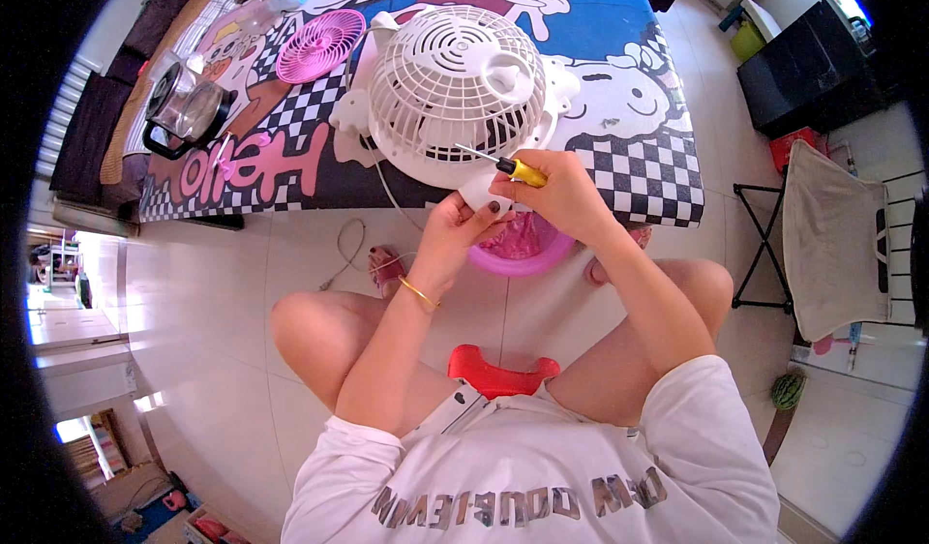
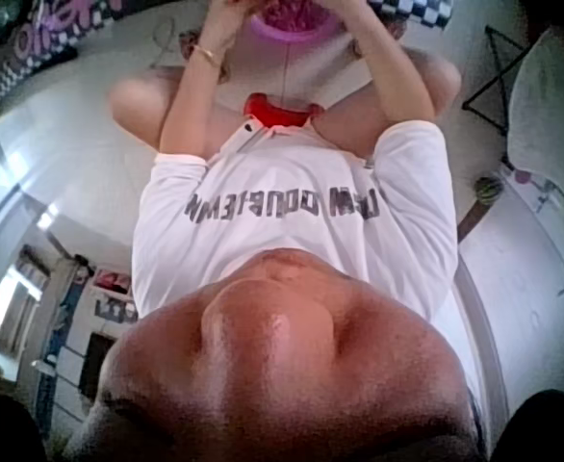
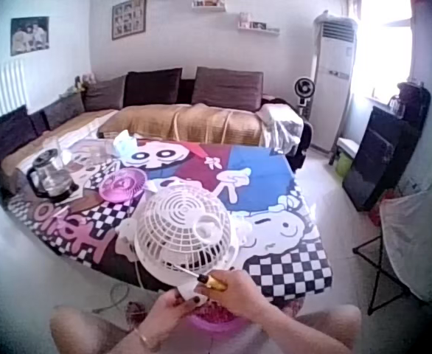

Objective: The person uses a screwdriver to remove screws from the back casing of a small white fan while holding the device by hand. The person then pulls the plastic casing pieces apart.

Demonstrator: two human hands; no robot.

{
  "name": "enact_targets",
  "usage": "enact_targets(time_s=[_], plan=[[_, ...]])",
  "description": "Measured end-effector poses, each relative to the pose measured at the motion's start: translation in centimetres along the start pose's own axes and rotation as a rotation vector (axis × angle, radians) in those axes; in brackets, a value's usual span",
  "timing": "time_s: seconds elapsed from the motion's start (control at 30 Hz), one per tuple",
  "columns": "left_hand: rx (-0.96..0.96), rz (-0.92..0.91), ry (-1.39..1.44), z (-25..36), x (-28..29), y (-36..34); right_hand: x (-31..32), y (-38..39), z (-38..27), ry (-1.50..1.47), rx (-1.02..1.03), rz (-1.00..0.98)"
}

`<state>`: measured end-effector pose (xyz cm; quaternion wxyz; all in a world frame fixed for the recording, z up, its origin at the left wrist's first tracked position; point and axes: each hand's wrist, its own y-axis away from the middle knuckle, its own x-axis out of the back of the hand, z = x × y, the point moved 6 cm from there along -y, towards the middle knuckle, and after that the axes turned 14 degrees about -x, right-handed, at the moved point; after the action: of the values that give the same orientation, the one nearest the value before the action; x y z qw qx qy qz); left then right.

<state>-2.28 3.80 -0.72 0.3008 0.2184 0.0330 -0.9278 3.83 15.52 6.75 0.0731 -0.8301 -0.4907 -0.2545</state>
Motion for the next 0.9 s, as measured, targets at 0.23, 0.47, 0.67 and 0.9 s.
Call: enact_targets(time_s=[0.23, 0.47, 0.67, 0.9], plan=[[-0.023, -0.019, 0.021, 0.0, 0.0, 0.0, -0.3, -0.2, 0.1, 0.154, -0.008, 0.038], [-0.019, 0.000, -0.008, 0.5, -0.4, 0.0, 0.0, -0.4, 0.6, 0.049, 0.024, 0.056], [-0.017, -0.019, 0.017, -0.2, 0.0, -0.2, 1.2, 0.1, 0.2, -0.102, -0.074, -0.115], [0.006, -0.007, -0.086, 0.4, -0.1, 0.0, 3.6, 0.8, -1.5, -0.262, 0.053, -0.081]])
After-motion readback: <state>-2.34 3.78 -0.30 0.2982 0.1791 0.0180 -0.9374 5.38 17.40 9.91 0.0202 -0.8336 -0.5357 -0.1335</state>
